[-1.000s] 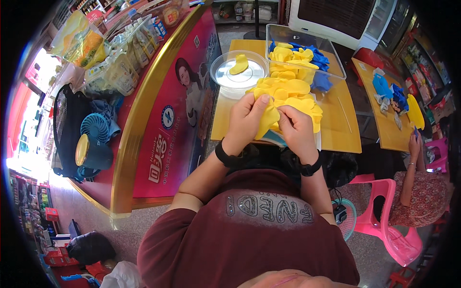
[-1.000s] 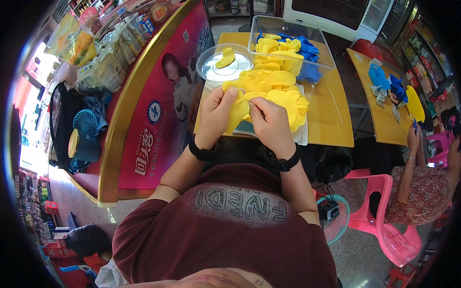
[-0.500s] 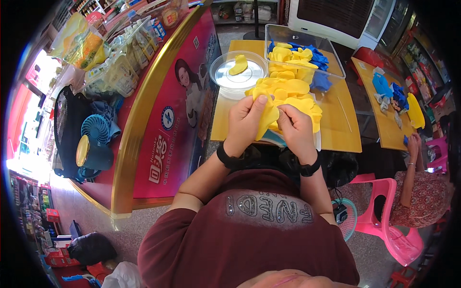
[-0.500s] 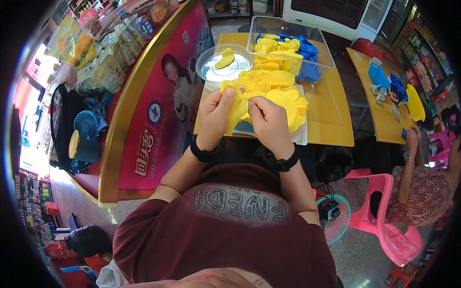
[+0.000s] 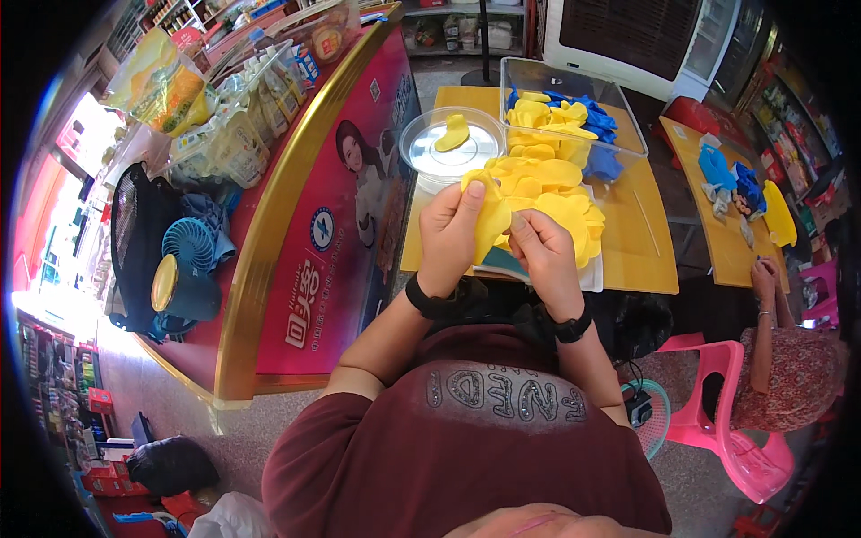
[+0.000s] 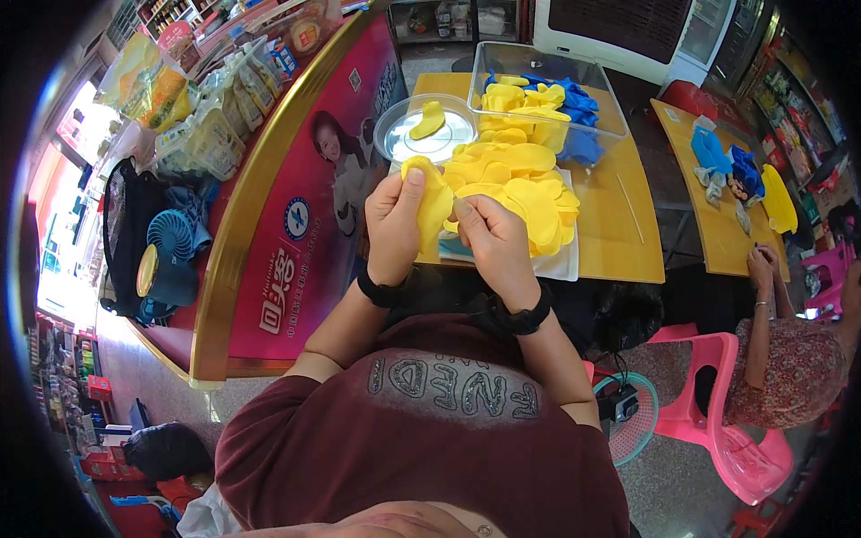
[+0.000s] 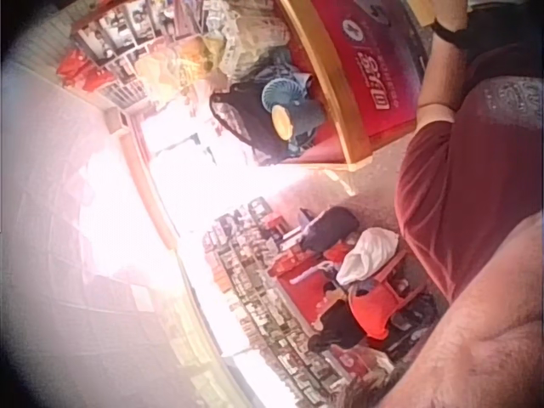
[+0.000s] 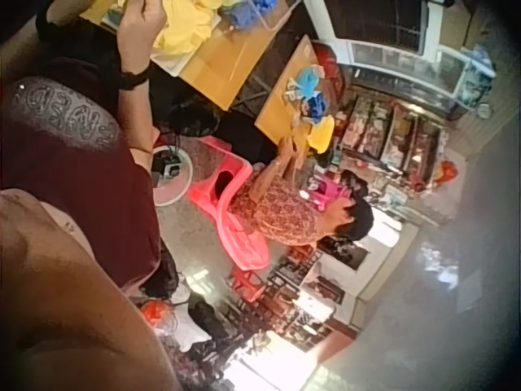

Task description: The person inserts wooden sticks into yellow, petal-shaped candy pieces. They pick up a piece from a container, align it with a stick, and push the stick through the center. The finished items are placed into a clear plastic container. The process is repeated continuously throughout the clip.

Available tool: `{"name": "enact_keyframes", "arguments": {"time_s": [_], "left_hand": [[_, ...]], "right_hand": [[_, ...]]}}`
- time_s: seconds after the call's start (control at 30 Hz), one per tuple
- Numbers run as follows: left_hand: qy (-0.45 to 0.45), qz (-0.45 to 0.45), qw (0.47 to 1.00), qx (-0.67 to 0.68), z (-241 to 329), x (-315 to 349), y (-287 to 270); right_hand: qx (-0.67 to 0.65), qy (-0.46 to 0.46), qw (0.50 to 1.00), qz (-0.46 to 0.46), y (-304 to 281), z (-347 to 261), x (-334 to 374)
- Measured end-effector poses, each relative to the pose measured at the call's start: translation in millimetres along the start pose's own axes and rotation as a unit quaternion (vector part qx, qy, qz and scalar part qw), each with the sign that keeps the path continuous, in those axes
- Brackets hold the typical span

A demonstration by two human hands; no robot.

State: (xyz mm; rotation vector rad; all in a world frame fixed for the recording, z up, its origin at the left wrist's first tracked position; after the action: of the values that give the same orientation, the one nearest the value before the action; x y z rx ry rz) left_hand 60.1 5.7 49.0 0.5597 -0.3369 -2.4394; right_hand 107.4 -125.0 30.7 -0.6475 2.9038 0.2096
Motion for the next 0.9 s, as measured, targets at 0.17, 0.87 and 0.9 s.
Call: {"name": "enact_keyframes", "arguments": {"time_s": [0.17,0.87,0.9], "left_hand": [[0.015,-0.029,0.999,-0.011,2.2,-1.2,4.9],[0.11,-0.293,0.805,-0.503,-119.9,-160.6,156.2],[0.104,-0.314,0.789,-0.519,-125.7,-155.2,160.9]], "right_hand": [[-0.12,0.08,0.99,-0.008,-0.5,5.5,3.2],[-0.16,-0.034,0.968,0.189,-148.4,-35.4,-28.1],[-0.16,-0.034,0.967,0.193,-151.0,-34.9,-26.4]]}}
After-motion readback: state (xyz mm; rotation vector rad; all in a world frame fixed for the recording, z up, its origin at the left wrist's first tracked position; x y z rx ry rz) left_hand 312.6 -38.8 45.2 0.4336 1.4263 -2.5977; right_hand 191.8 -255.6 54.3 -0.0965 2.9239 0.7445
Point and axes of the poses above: each hand's wrist, its own x-axis away from the middle knuckle, its own y-axis out of the palm, z = x × y, the point moved 8 cm from there along -x, towards the middle knuckle, and after that the axes turned 9 degrees about z, right-handed, at the moved point
